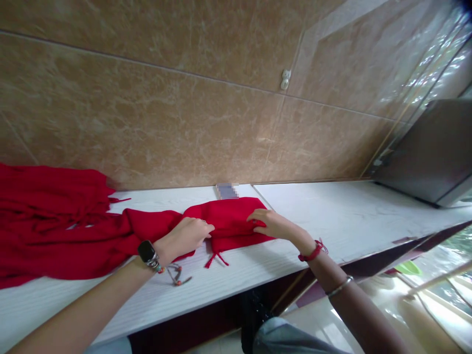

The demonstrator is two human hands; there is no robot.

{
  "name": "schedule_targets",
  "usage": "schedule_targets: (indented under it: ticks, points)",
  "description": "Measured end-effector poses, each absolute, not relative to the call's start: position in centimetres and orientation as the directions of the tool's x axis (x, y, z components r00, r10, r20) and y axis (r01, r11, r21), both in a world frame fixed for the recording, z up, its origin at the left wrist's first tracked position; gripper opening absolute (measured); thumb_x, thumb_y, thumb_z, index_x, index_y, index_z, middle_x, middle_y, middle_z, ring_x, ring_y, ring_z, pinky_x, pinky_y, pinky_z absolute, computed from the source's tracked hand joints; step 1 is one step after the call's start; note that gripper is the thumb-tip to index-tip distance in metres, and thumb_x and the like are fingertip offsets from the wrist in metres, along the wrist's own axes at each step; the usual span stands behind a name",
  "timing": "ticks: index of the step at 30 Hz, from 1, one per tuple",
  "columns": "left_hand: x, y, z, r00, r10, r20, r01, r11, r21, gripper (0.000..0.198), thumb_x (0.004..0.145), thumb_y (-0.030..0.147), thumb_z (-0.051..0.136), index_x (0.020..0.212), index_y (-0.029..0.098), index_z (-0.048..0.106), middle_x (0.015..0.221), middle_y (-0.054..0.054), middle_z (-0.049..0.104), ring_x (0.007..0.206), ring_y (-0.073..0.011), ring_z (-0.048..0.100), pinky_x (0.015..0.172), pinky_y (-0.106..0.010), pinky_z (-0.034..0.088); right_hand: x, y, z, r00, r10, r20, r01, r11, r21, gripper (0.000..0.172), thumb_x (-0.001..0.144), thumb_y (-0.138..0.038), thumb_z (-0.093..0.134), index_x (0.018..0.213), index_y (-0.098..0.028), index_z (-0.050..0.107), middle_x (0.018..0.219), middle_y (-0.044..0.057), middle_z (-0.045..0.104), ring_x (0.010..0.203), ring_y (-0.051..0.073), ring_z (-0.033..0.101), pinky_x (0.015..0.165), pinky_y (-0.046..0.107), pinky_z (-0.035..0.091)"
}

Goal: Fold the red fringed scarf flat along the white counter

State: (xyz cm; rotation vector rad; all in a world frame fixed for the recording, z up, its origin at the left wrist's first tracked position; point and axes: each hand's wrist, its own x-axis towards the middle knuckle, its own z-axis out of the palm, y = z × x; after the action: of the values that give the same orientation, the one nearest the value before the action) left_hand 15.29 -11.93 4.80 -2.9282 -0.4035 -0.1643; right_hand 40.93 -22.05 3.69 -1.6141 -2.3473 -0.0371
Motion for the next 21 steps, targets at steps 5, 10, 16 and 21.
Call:
schedule_targets:
  ticks: [5,10,16,21]
  points:
    - [15.3,-11.3,5.0,0.951,0.293,0.096,0.306,-0.937,-0.171,0.017,0.088,0.020,0.042,0.095,0.016,0.057,0.077,-0.006,0.066,0.071,-0.0192,0.062,0.061,-0.027,0.043,38.8,-21.2,3.0,-0.324,0.908,0.265,0.909,0.377,-0.179,0.030,0.074,-0.020,0.062,0.103,-0.015,0.056,0.098,0.009,0.060,0.086,0.018,0.057,0.073,0.029,0.046]
    - [14.9,-11.0,3.8,0.939,0.315,0.140,0.328,-0.941,-0.079,0.014,0.087,0.021,0.043,0.097,0.017,0.052,0.083,-0.003,0.063,0.076,-0.0169,0.060,0.066,-0.026,0.045,38.9,-21.1,2.0,-0.220,0.905,0.363,0.917,0.319,-0.240,0.013,0.080,-0.014,0.051,0.087,-0.017,0.061,0.083,0.006,0.064,0.077,0.016,0.059,0.070,0.026,0.046]
    - [13.3,-11.3,2.5,0.917,0.325,0.231,0.344,-0.938,-0.048,0.024,0.082,0.006,0.042,0.097,0.018,0.055,0.096,-0.004,0.060,0.088,-0.0160,0.056,0.079,-0.027,0.044,38.9,-21.8,1.2,-0.203,0.882,0.425,0.929,0.311,-0.202,0.019,0.087,-0.017,0.040,0.091,-0.017,0.058,0.077,0.005,0.063,0.071,0.014,0.058,0.063,0.024,0.045]
    - [13.0,-10.6,2.8,0.929,0.321,0.186,0.330,-0.944,-0.020,0.021,0.085,0.014,0.040,0.090,0.018,0.060,0.088,-0.004,0.063,0.080,-0.0163,0.058,0.074,-0.028,0.044,38.9,-22.1,0.6,-0.227,0.845,0.483,0.952,0.297,-0.073,0.026,0.090,-0.026,0.036,0.077,-0.017,0.057,0.067,0.005,0.060,0.062,0.014,0.054,0.059,0.024,0.041]
